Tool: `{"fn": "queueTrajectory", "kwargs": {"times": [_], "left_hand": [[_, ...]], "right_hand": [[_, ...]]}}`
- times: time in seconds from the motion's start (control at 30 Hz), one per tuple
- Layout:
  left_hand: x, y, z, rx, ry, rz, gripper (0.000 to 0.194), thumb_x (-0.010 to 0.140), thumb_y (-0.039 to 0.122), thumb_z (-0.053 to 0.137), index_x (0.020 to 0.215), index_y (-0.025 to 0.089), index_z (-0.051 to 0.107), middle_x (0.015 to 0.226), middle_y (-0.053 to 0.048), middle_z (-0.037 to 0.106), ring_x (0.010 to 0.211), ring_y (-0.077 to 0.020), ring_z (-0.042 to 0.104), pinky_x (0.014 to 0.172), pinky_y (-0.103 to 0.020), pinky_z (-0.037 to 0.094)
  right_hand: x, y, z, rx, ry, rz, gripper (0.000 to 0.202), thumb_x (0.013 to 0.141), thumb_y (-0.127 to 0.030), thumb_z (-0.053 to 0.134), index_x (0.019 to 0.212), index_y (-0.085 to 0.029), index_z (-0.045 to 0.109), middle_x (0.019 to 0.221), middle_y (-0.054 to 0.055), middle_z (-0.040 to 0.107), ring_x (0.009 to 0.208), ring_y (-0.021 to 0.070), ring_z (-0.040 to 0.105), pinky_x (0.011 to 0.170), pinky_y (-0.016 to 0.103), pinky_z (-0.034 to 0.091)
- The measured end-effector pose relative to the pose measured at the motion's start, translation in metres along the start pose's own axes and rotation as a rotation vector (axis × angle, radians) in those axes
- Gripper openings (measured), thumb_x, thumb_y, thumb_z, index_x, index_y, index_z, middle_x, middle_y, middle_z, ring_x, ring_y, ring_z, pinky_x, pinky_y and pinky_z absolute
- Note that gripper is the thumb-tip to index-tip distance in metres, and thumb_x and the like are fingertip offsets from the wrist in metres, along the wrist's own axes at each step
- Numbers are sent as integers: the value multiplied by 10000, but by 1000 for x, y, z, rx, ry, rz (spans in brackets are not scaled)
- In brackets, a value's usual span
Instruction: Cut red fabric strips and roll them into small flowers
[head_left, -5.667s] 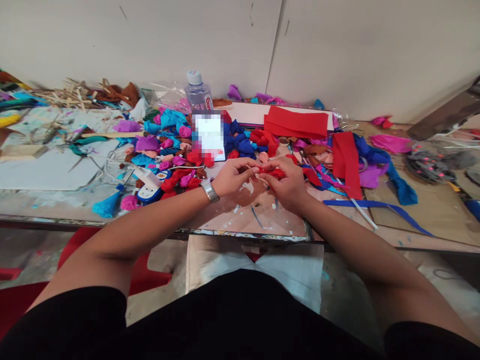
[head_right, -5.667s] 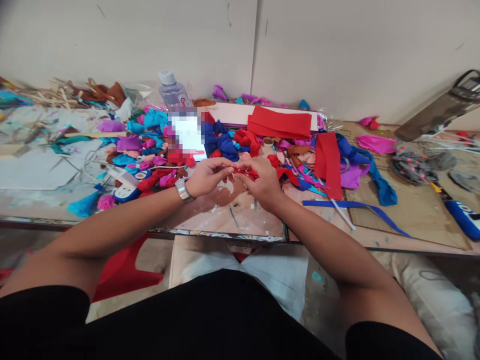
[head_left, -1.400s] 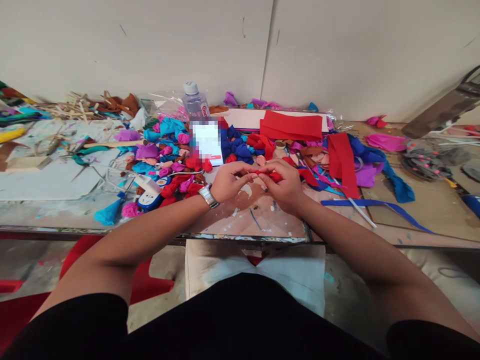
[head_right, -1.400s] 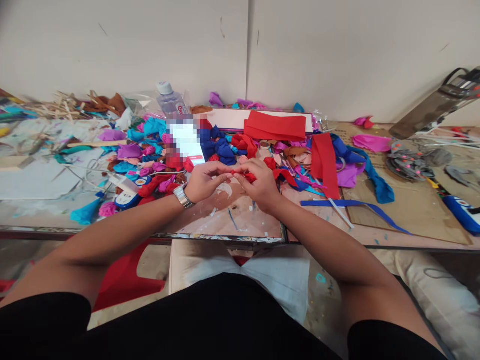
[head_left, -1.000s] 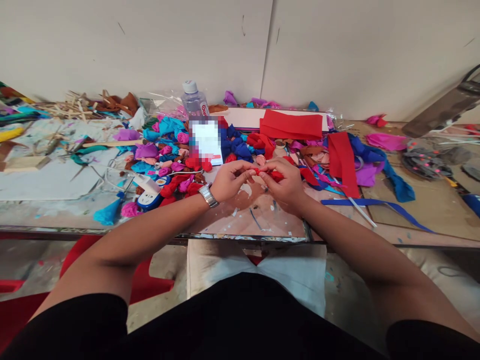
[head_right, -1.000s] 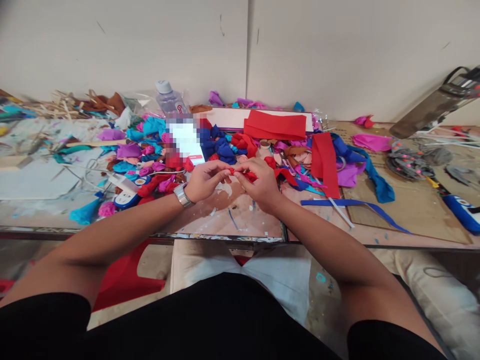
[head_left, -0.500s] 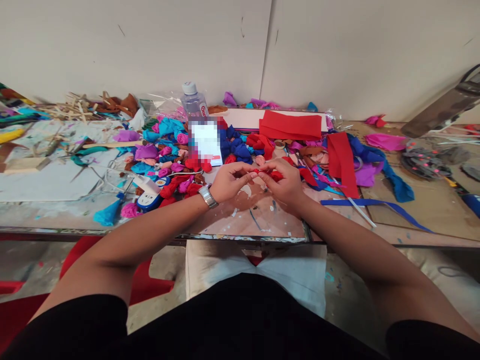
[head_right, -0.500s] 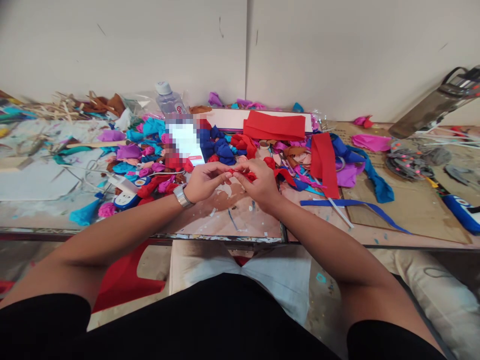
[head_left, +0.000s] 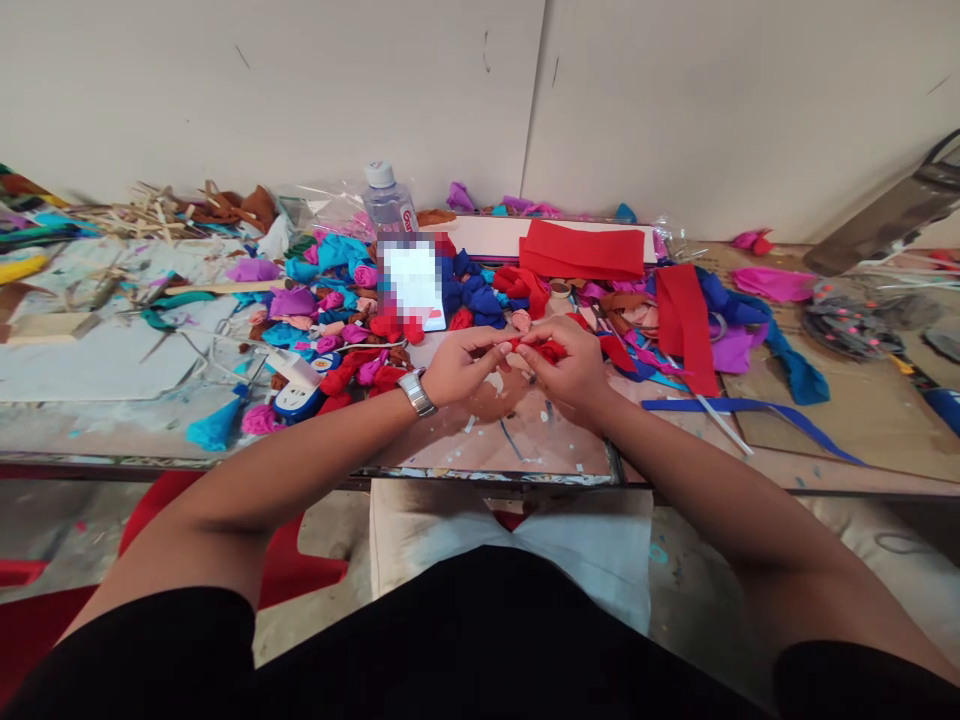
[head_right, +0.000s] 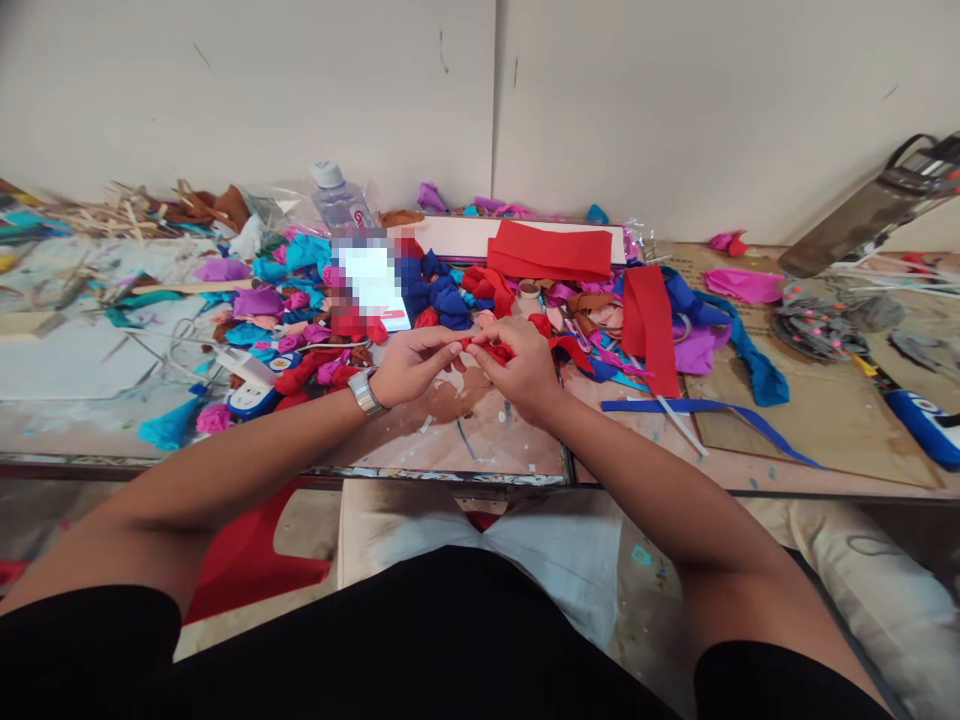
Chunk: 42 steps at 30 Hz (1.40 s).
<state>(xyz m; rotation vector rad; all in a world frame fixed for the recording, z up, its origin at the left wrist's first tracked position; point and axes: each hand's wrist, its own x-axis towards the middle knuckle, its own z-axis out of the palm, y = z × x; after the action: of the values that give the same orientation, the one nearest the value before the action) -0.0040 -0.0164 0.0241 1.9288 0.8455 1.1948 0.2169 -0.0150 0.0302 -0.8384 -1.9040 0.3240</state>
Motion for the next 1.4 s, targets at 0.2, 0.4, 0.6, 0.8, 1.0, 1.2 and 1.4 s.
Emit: {"fn": "queueTrajectory", "kwargs": {"times": [0.2,0.4,0.6,0.8,1.0,1.2,1.4], "left_hand": [[1,-2,0,-26,-8,27,374,1024,522,710,1193,217,847,1091,-103,845,748,-149,765,688,-271,601],[4,3,-3,5,-42,29,431,1037,572,670,1021,174,835,802,-63,806,663,-138,724,654,-247,571],[4,1,0,-54,21,-41,469,954,613,768,1066,161,830,880,-85,824,666,-142,745,622,-237,576],[4,0,-1,-66,22,-13,456,964,593,766,1034,145,816,858,-82,816,674,-138,741,619,-226,561],[4,3,-3,-71,-77,28,454,1022,583,693,1007,142,799,817,-69,793,666,-123,711,628,-222,545],[4,0,0,-181,-96,-13,446,1025,582,693,1038,143,770,778,-55,773,643,-115,698,608,-211,555],[5,-2,0,-202,-43,-31,441,1029,583,686,1053,150,767,735,-46,760,624,-116,689,588,-212,545]], "right_hand": [[0,1,1,54,0,-19,160,997,-426,777,1047,-273,782,1018,47,789,1014,261,734,946,451,581],[-2,5,3,61,1,-75,221,1026,-436,738,1203,-351,840,1167,59,744,1117,256,724,1036,488,598],[-1,3,2,54,25,-121,180,1033,-382,735,1153,-301,841,1137,74,753,1100,254,734,1013,462,606],[-1,4,1,75,-15,-79,216,998,-479,776,1052,-271,797,1038,61,784,1020,256,732,954,450,590],[0,5,2,105,-5,-69,274,959,-529,811,934,-260,764,928,52,774,948,256,723,884,438,566],[0,1,0,83,2,-84,231,951,-489,833,987,-265,787,959,42,807,971,257,738,910,434,560],[1,1,-4,48,11,-119,207,980,-450,810,1110,-289,812,1052,43,839,1008,258,764,920,431,581]]}}
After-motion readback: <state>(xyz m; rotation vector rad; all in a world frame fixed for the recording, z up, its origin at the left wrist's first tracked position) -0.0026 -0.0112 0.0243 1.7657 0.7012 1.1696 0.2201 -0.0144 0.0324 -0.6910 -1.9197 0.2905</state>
